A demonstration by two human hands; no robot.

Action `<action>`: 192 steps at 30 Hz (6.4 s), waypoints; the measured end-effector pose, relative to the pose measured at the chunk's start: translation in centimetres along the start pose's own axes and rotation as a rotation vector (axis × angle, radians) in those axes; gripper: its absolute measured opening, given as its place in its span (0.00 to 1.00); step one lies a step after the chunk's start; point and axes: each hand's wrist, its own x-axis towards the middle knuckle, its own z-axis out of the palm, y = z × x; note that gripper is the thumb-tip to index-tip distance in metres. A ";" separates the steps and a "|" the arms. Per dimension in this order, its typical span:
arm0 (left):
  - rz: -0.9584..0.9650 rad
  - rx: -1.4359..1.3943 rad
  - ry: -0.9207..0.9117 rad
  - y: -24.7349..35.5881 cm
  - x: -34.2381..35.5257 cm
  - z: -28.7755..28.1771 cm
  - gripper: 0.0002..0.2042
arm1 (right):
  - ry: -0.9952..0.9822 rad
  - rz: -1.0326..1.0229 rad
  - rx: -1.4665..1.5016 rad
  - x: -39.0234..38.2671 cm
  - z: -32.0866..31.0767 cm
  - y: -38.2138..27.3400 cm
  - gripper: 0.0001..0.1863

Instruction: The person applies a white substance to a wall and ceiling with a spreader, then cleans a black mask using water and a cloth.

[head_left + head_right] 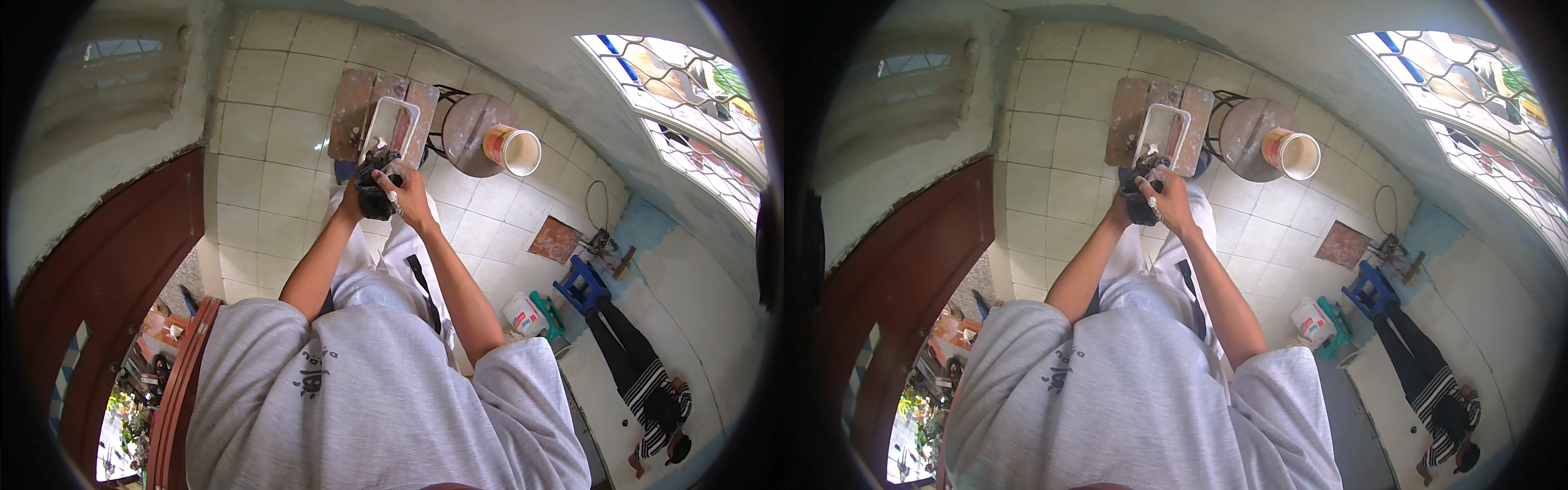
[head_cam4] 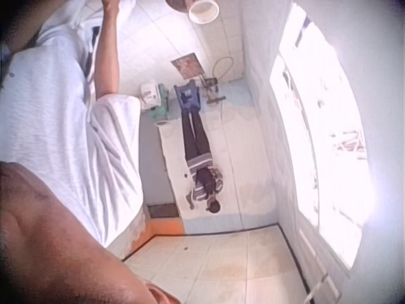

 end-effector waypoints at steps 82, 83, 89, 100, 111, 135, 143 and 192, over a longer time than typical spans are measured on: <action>-0.212 0.083 -0.027 -0.6 -2.0 -4.7 0.21 | 0.091 -0.208 -0.122 -7.4 0.7 -3.8 0.14; -0.210 0.088 -0.028 -0.6 -2.1 -4.8 0.20 | 0.093 -0.202 -0.124 -7.4 0.7 -3.8 0.14; -0.156 0.188 -0.091 -1.0 -2.6 -4.5 0.20 | 0.121 -0.164 -0.075 -7.3 1.1 -3.4 0.14; -0.076 0.327 -0.157 -2.1 -1.5 -7.5 0.19 | 0.103 -0.140 -0.113 -6.3 1.5 -3.4 0.14; -0.065 0.288 -0.129 -1.7 -1.1 -7.4 0.20 | 0.082 -0.104 -0.111 -5.8 1.5 -3.8 0.14; -0.063 0.144 -0.135 -0.9 -1.5 -7.6 0.21 | 0.034 -0.129 -0.114 -4.8 2.1 -3.6 0.16; 0.103 0.648 -0.211 -1.7 -1.0 -8.7 0.20 | 0.056 -0.179 -0.103 -4.9 2.3 -3.5 0.20; -0.040 0.236 -0.098 -2.2 0.0 -9.2 0.20 | 0.068 -0.207 -0.169 -5.6 1.8 -4.2 0.14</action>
